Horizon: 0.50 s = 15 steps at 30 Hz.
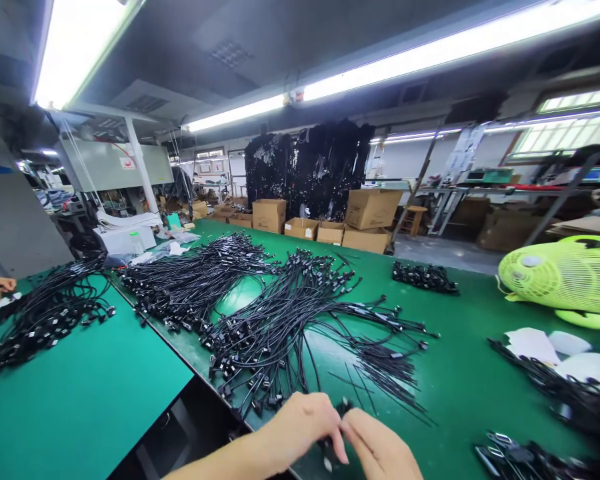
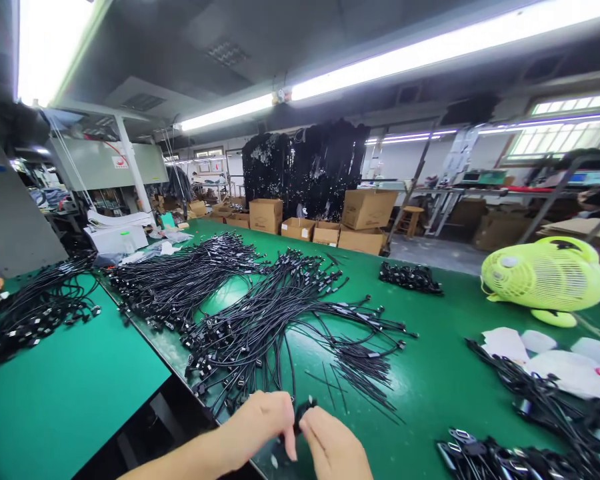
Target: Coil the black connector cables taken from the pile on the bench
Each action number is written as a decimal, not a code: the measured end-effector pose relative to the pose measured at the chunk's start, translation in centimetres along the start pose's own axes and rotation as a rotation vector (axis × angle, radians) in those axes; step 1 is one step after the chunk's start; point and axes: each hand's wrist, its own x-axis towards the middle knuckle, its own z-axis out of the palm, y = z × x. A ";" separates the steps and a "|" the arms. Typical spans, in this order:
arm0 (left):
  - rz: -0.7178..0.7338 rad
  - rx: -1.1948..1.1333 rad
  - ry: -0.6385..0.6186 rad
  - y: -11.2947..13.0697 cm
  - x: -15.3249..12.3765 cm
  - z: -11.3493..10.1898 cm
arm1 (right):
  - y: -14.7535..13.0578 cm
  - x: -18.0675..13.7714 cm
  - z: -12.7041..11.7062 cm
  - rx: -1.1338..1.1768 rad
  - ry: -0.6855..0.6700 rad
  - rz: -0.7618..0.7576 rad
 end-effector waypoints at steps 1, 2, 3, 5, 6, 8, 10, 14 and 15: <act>0.014 0.080 0.009 -0.4 -0.5 0.2 | 0.3 0.1 -0.3 -0.006 0.012 0.040; -0.002 0.130 0.047 -0.9 -0.9 0.5 | 0.4 0.3 -0.5 -0.005 0.016 0.074; -0.033 0.141 0.089 -1.5 -1.2 0.7 | 0.4 0.5 -0.7 0.009 0.015 0.106; -0.064 0.103 0.083 -2.4 -1.4 1.2 | -0.1 0.9 -1.0 0.095 0.004 0.184; -0.047 0.088 0.044 -2.5 -1.4 1.3 | -0.5 1.1 -1.1 0.180 0.003 0.239; 0.039 0.107 -0.009 -2.1 -1.5 1.5 | -1.6 1.5 -1.0 0.456 -0.018 0.406; 0.125 0.182 0.041 -1.4 -1.6 1.6 | -2.8 1.7 -0.9 0.860 -0.067 0.631; 0.077 0.155 0.057 -0.8 -1.8 1.4 | -3.9 1.3 -0.5 1.541 -0.259 0.931; 0.040 0.064 0.025 -0.8 -1.8 1.4 | -3.9 1.0 -0.5 1.590 -0.294 0.967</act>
